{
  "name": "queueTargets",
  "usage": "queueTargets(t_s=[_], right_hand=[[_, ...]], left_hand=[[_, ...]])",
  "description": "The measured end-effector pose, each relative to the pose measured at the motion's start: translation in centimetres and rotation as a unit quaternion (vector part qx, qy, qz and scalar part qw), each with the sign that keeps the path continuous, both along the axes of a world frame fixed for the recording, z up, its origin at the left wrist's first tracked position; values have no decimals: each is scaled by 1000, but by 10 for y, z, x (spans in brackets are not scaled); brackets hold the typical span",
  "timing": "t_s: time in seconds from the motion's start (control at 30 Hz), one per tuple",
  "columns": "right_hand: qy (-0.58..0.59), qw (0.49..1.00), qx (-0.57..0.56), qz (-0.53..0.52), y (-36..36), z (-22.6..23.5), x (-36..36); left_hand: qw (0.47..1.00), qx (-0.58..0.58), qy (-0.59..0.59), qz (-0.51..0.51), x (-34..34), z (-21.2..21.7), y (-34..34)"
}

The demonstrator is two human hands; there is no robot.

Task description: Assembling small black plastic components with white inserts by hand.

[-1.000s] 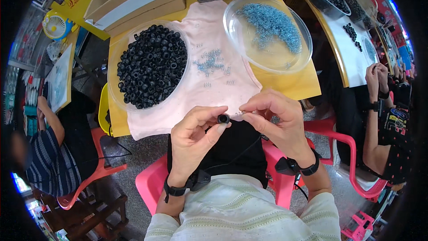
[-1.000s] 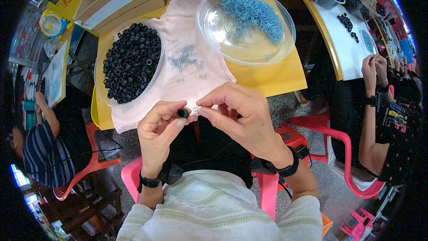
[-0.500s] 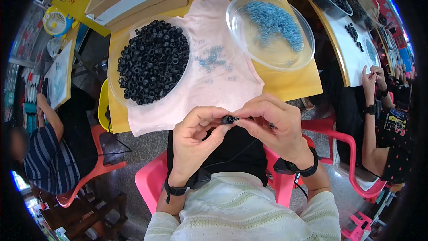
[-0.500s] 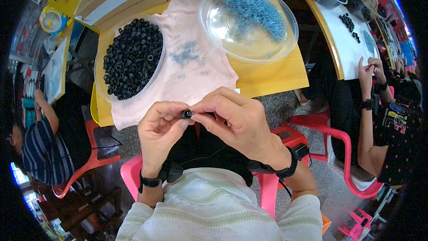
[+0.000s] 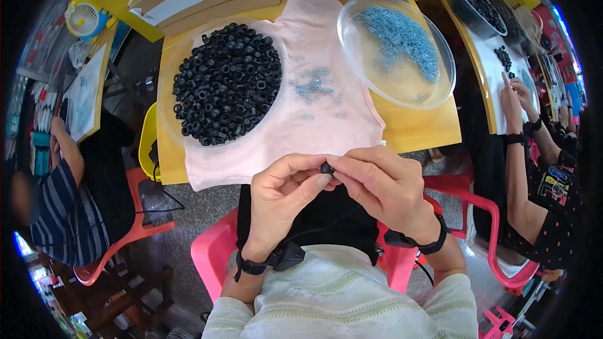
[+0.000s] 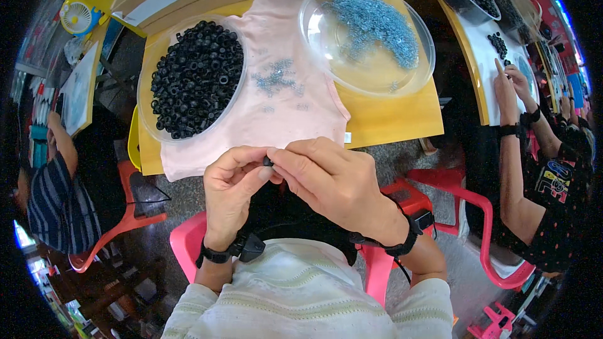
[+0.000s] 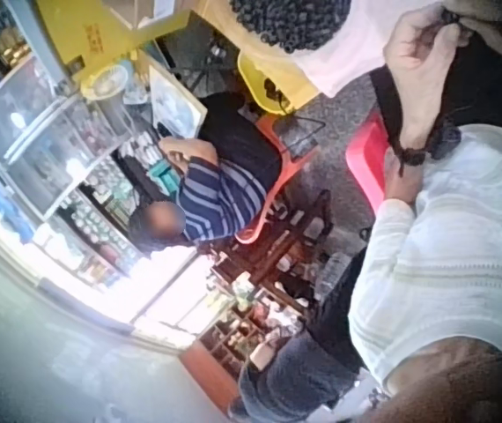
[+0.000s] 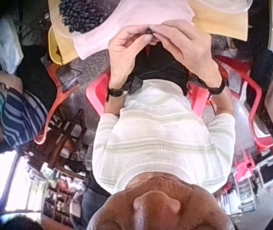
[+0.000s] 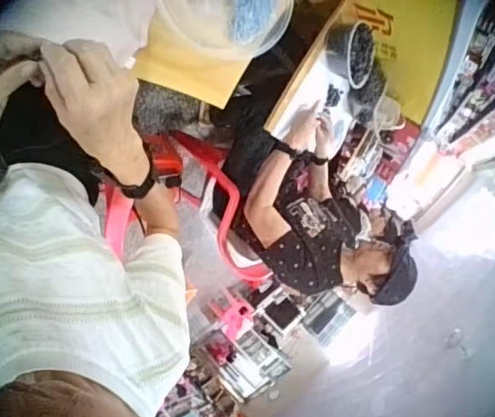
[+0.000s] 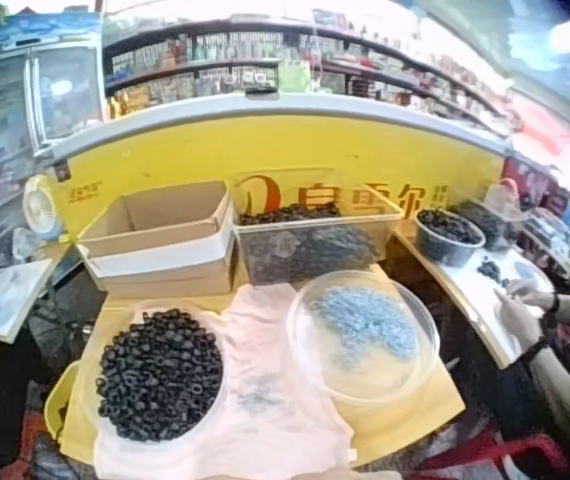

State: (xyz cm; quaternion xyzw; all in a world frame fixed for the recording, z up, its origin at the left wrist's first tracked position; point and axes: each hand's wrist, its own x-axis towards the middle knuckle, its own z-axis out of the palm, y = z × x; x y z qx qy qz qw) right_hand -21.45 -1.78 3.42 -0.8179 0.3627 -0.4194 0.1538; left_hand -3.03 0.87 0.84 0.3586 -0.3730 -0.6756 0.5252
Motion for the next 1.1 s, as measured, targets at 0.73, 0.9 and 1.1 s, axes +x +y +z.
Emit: queueTargets(t_s=[0.73, 0.9, 1.1], right_hand=[[133, 991, 22, 25, -120, -5, 91], [211, 975, -37, 54, -138, -20, 115], [240, 965, -85, 68, -151, -29, 124]], left_hand=[[958, -45, 265, -96, 37, -16, -7], [978, -6, 204, -50, 30, -5, -8], [982, 1, 180, -50, 31, -6, -10]])
